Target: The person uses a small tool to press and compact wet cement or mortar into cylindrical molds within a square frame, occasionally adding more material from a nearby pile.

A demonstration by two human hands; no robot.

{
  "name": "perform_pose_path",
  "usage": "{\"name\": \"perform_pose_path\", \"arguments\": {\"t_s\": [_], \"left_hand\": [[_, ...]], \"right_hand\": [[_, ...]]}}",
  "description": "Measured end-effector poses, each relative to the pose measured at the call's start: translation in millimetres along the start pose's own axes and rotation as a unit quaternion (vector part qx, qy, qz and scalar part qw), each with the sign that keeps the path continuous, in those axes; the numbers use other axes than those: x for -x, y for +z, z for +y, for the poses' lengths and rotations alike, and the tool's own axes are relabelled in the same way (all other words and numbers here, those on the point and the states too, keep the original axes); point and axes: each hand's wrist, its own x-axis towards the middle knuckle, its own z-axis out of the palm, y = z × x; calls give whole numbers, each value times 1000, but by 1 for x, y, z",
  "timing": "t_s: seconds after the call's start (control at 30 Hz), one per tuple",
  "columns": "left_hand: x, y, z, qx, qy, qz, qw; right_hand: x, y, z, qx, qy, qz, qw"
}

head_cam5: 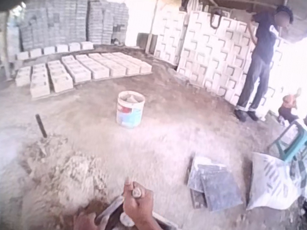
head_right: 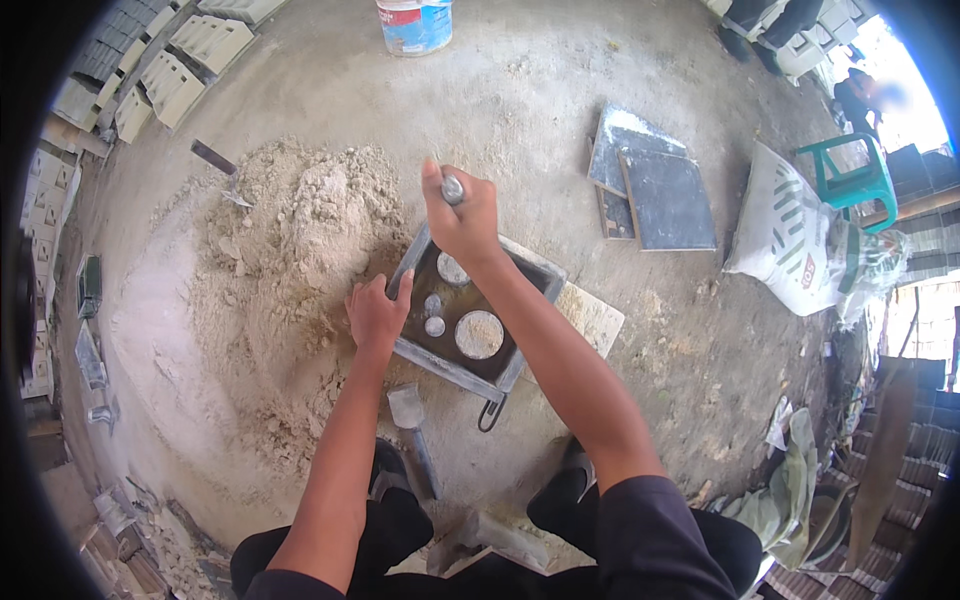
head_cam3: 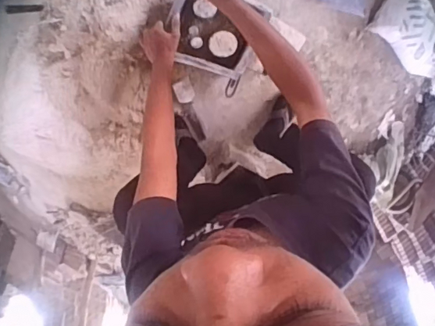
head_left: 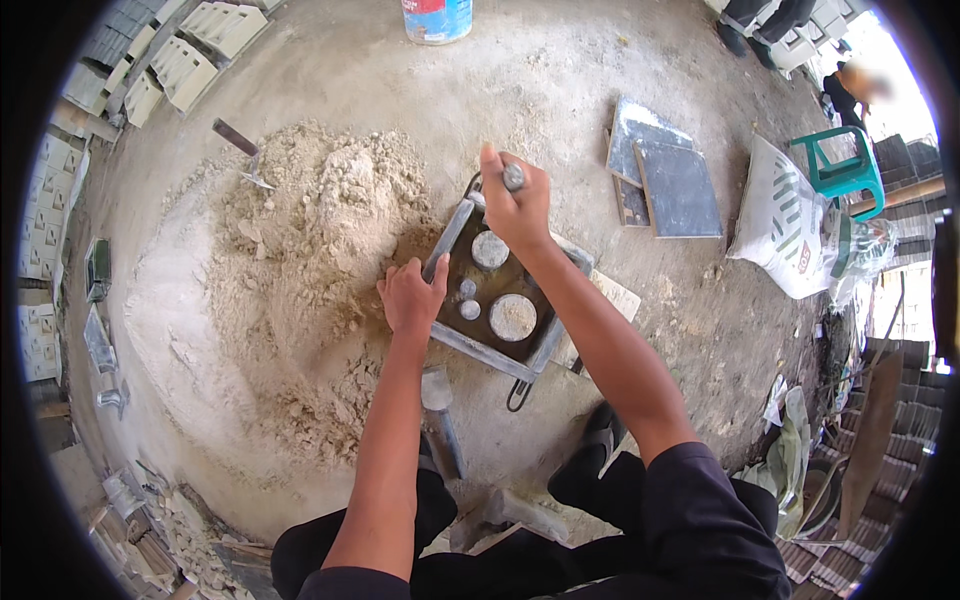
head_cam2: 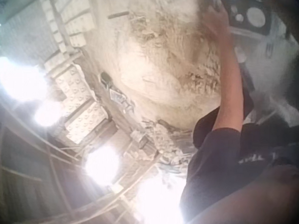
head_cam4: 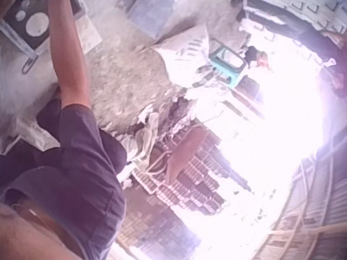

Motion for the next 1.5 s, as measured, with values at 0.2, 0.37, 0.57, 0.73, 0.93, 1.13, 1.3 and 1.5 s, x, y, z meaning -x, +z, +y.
{"name": "perform_pose_path", "arguments": {"t_s": [0.2, 0.37, 0.57, 0.73, 0.93, 1.13, 1.3, 1.5], "left_hand": [[-2, -5, -5, 43, -8, -17, 999], [-2, 7, -18, 155, -41, 46, 986], [-7, 8, -9, 135, -128, -10, 983], [-9, 6, -9, 43, -114, -20, 992], [-10, 7, -12, 79, -147, -20, 986], [-9, 9, -2, 133, -140, -2, 981], [-6, 9, -18, 137, -134, 23, 981], [6, 16, -27, 310, -291, 60, 903]], "right_hand": [[0, -13, -1, -34, 18, -157, 987], [-8, -4, -6, -121, 97, -149, 977], [-4, 3, 8, -65, 60, -112, 990], [2, 17, -5, -63, 50, -127, 989], [-10, 27, -27, -121, 135, -145, 973], [9, 28, 5, -30, 66, -171, 983], [26, 27, -4, -65, 94, -199, 973], [20, 24, 7, -114, 77, -129, 982]]}}
